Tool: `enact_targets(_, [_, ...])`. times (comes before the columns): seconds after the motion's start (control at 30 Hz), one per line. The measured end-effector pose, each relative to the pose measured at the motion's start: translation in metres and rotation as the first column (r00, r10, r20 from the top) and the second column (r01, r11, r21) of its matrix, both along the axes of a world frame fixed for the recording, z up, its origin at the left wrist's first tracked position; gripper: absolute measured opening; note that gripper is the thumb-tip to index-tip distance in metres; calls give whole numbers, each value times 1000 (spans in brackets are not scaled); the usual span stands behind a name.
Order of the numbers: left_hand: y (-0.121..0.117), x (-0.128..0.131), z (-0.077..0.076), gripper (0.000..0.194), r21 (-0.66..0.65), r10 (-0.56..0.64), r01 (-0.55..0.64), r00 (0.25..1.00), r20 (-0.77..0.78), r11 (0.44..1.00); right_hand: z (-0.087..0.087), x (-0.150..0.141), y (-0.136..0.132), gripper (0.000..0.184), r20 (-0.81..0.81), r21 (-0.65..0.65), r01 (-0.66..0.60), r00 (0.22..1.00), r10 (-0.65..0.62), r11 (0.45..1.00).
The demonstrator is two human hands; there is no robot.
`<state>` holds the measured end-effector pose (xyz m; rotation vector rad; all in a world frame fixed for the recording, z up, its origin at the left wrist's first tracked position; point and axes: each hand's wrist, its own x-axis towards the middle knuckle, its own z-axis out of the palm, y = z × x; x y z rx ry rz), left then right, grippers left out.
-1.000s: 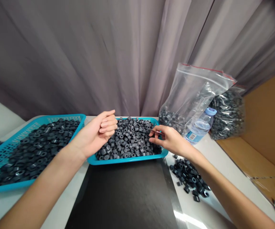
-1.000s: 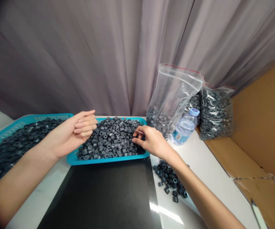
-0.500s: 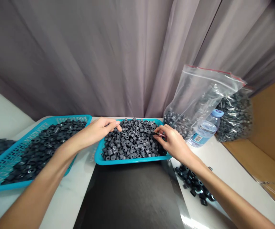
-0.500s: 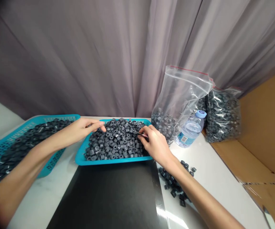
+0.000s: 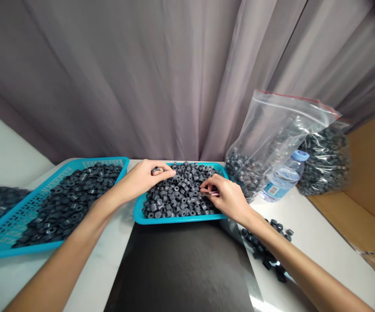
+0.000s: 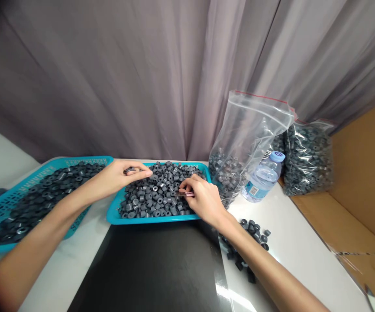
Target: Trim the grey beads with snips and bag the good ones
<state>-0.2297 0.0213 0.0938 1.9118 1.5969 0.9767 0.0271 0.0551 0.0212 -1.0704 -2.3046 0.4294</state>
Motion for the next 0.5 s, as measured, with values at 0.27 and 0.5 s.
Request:
enact_targets(0.27, [-8,24,1,25,-371,14,266,797,604,890,-7,-5,2,14,9,-24,21,1000,-21,999])
enact_targets(0.5, [-10,42,-3,22,-424,31,458,650,759,781,-6,-4,2,11,-56,-44,29,998,-31,999])
